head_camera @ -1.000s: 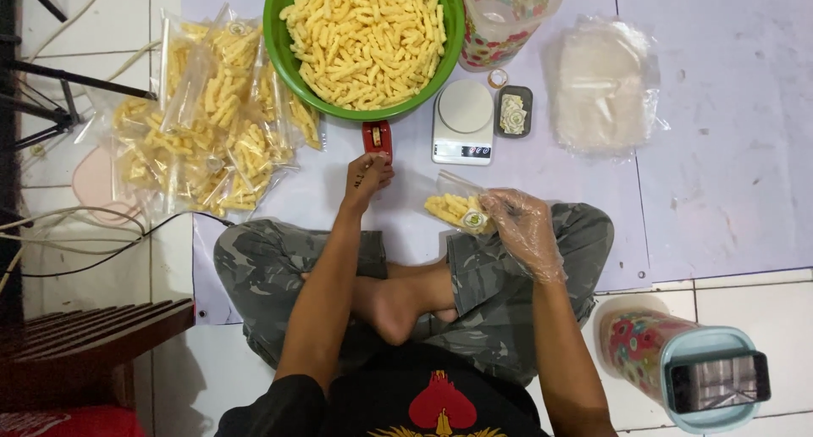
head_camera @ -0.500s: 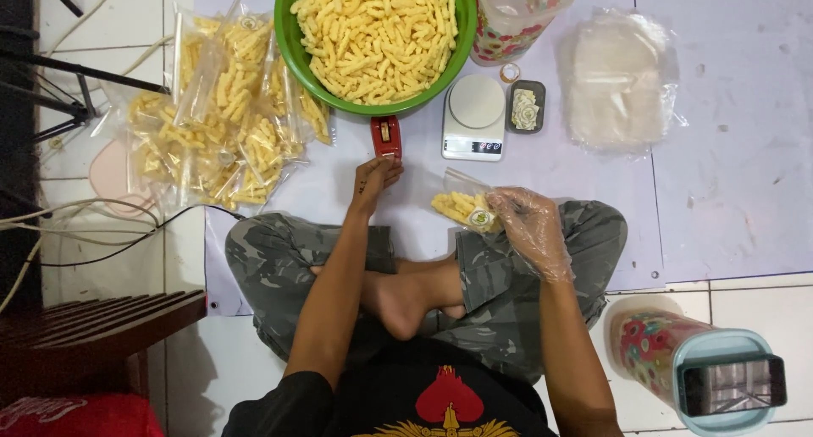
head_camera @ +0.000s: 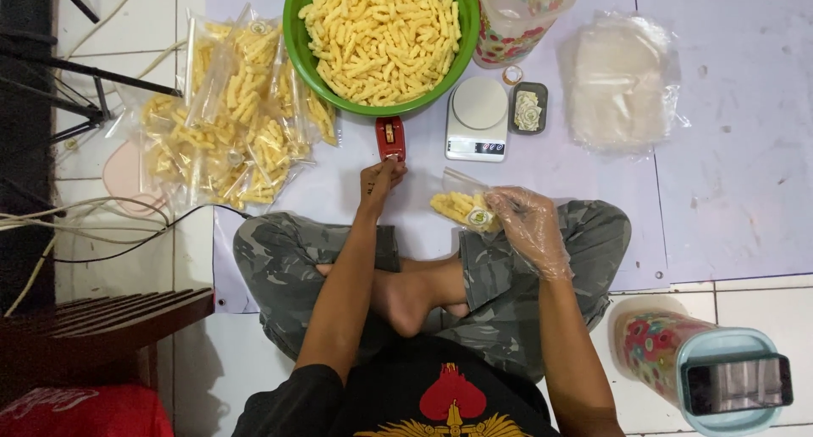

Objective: A person is manually filling small plastic bags with snacks from a large bowl, weighing each bag on a digital scale, and organizing the filled bags.

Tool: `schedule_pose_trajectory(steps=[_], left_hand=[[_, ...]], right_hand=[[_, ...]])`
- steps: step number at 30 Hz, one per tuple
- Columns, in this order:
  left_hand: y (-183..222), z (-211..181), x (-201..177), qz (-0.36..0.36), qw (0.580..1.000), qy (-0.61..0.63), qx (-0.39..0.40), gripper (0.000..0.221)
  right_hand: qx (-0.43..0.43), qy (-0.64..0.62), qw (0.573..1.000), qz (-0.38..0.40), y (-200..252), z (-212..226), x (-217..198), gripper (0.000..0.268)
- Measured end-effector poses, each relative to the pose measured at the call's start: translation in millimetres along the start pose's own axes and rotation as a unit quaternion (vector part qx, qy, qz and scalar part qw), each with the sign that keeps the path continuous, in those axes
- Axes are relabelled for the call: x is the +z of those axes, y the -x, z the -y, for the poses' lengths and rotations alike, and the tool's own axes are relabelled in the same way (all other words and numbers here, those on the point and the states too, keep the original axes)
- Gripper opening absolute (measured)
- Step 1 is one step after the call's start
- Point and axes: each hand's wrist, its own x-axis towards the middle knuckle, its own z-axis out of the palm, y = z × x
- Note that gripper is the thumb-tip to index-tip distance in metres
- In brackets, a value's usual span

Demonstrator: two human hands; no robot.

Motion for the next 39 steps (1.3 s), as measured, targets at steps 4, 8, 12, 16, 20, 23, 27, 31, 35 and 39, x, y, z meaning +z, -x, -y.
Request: schedule_pose_trajectory(steps=[4,8,12,16,20,23,27,31,35,39], left_hand=[[8.1,-8.7,2.5,-0.006,1.000,-0.013,0.003,0.025],[-2.0,-0.7,0.9,-0.011,0.999,-0.030,-0.002,0.023],[0.2,-3.8,0.1,-0.003,0.999,-0.032,-0.001,0.022],[3.7,-7.9,0.5,0.015,1.000,-0.024,0.011,0.026],[-3.4,6.9,-2.8,0.015,0.998,-0.029,0.060,0.033],[-12.5,18.2,-2.1,0.004,0.995,-0.036,0.092,0.034],[-1.7,14.8,7.0,-0.034,0.989,-0.040,0.140,0.034],[-4.5,15.4,5.7,-0.034,0.988,-0.064,0.134,0.036],[-17.4,24.6,1.0,-0.014,0.989,-0.058,0.133,0.035],[-21.8,28.1,1.6,-0.020,0.992,-0.049,0.118,0.035]], right_hand=[[-0.006,0.001,1.000,0.006,0.9,1.8,-1.1,0.014],[-0.002,0.009,1.000,0.006,1.4,3.7,-2.6,0.013],[-0.002,0.002,1.000,0.006,0.8,1.8,-1.7,0.013],[-0.006,0.007,1.000,0.003,-4.1,6.1,-1.2,0.013],[-0.016,0.011,1.000,0.009,-9.3,14.2,0.1,0.014],[-0.028,0.015,0.999,0.008,-14.2,18.7,-1.0,0.015],[-0.043,0.029,0.999,0.012,-19.0,20.6,-2.1,0.014],[-0.038,0.023,0.999,0.015,-20.9,17.3,-0.9,0.014],[-0.044,0.019,0.999,0.014,-22.1,14.9,0.7,0.014],[-0.042,0.018,0.999,0.013,-20.9,20.9,3.3,0.014]])
